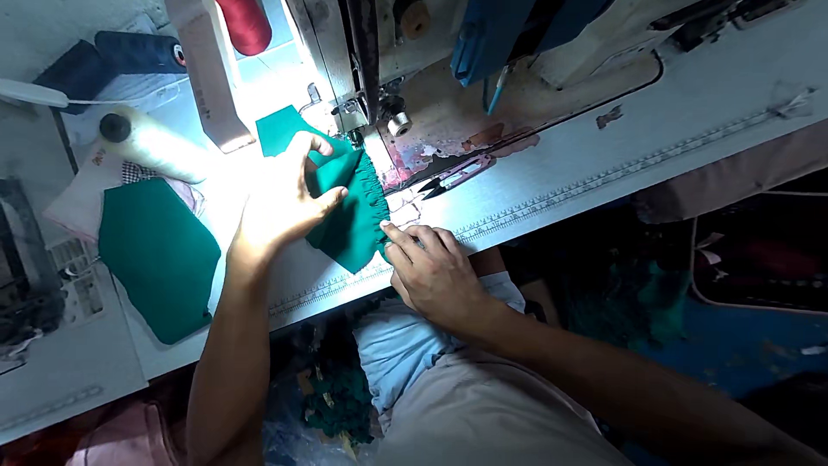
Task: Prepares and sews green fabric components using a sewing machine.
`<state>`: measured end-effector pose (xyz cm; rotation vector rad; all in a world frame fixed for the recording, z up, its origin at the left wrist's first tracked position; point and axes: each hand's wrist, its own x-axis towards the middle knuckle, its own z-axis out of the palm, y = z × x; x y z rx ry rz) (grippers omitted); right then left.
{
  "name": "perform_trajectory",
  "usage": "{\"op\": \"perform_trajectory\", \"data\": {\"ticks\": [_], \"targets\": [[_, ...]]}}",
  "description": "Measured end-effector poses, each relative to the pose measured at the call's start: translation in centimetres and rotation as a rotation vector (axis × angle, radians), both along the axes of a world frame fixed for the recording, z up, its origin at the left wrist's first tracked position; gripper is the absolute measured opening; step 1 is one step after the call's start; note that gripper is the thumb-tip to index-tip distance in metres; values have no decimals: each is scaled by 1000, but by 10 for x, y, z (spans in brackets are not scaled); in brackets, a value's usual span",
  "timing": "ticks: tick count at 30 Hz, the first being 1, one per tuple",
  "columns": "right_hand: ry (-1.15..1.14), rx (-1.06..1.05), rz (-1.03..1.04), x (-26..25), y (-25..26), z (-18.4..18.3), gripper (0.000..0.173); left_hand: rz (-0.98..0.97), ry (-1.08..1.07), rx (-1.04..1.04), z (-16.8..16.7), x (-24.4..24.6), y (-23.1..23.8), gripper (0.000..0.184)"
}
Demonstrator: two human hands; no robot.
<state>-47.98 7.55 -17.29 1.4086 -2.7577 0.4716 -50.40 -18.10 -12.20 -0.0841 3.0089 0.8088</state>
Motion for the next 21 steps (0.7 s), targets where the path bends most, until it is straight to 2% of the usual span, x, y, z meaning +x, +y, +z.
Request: {"op": "perform_trajectory", "data": {"ticks": [5,9,11,21], "targets": [[-19,12,0,0,0,2,22,-61,184,88,-10,45,35,55],[-9,8,-1,0,1,0,21,-98,290,-26,-39,59,50,26],[-3,2,-1,0,1,0,22,-115,314,-53,-46,60,52,19],[21,-53,-29,-1,2,-5,22,-277,298,-118,-55,57,49,21]]}}
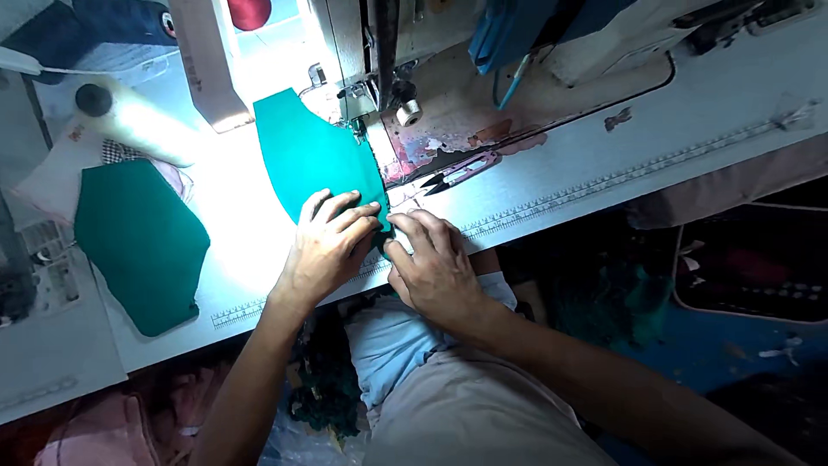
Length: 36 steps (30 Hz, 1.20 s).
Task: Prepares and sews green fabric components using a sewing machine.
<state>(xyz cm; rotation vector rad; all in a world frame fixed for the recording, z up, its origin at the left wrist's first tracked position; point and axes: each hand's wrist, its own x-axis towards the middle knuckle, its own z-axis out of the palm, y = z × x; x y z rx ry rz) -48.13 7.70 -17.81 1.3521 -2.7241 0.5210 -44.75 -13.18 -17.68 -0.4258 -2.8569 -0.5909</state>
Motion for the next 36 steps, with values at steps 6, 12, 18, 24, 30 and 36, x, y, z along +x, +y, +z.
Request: {"op": "perform_trajectory", "data": {"ticks": [6,12,18,24,30,36], "targets": [[-7,31,67,-10,2,0,25,-35,-7,5,-6,-2,-9,26],[-33,61,148,-42,-8,3,26,9,0,4,-10,-19,-22,29],[-46,76,166,-72,-25,11,26,56,22,19,-14,-48,-37,29],[-124,-46,-32,-51,-23,7,37,68,3,-2,-9,-55,-40,30],[-145,-105,-32,-46,-20,3,38,39,114,34,-3,-51,-35,26],[-120,-103,4,-50,-19,1,36,11,183,-12,0,-45,-24,19]]}}
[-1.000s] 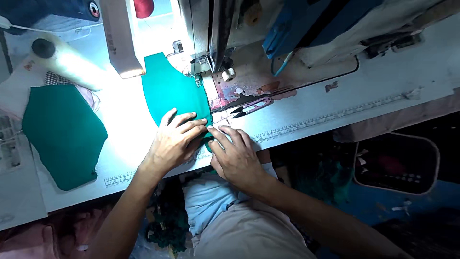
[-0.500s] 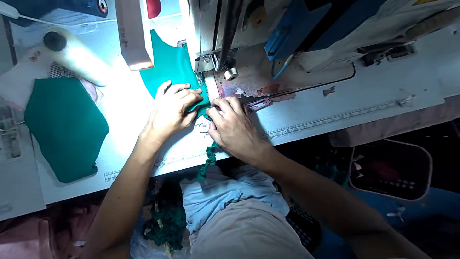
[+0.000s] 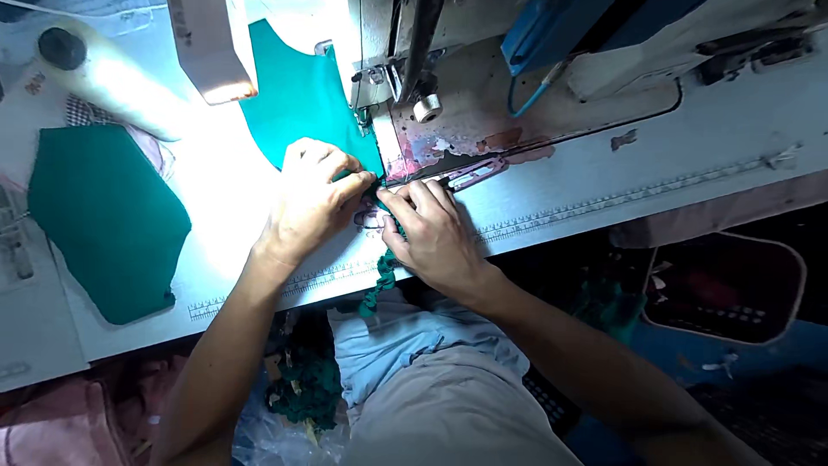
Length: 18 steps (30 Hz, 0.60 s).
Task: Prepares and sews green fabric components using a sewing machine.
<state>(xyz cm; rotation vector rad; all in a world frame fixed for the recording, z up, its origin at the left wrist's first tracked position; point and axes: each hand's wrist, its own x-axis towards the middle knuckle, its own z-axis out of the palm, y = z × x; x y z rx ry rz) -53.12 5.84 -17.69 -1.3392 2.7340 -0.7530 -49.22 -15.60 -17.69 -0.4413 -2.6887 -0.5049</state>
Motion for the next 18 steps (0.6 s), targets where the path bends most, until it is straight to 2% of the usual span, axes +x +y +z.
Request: {"op": "perform_trajectory", "data": {"ticks": [7,10,18], "targets": [[24,42,22,-1,0,0,32,-27,29,32,-5,-3,4,22],[35,77,28,-2,0,1,34,-53,15,-14,-10,-4,-1,22],[73,70,51,-4,1,-2,37,-216,-31,62,-14,-10,-21,22]]}}
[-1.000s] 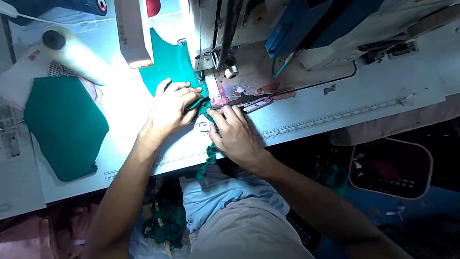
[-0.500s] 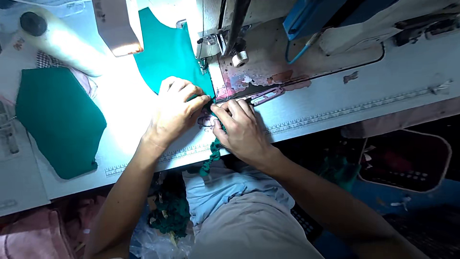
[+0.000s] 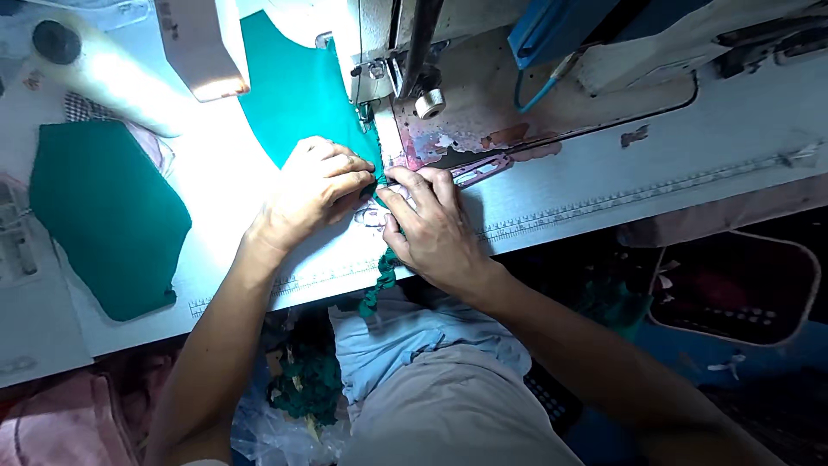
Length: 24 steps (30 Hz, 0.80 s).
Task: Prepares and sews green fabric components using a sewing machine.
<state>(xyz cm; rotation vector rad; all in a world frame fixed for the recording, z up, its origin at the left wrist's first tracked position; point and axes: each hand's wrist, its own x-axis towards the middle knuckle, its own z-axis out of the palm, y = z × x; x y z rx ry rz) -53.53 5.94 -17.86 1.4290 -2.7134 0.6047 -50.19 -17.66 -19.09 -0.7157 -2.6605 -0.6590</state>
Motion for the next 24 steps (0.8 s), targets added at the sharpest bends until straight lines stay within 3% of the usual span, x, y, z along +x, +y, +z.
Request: {"op": "perform_trajectory", "data": {"ticks": [9,16,20,24], "targets": [[55,96,51,-4,-3,2,40,-7,-24,-36,-2,10,-2,29],[38,125,31,-31,-25,0,41,53,-23,-74,-4,-15,-20,32],[86,80,-10,-44,-40,-7,42,91,-16,-60,-7,-31,-33,33],[-6,-33,-36,-35,-28,0,46,121,-17,-57,-7,-36,-35,36]]}}
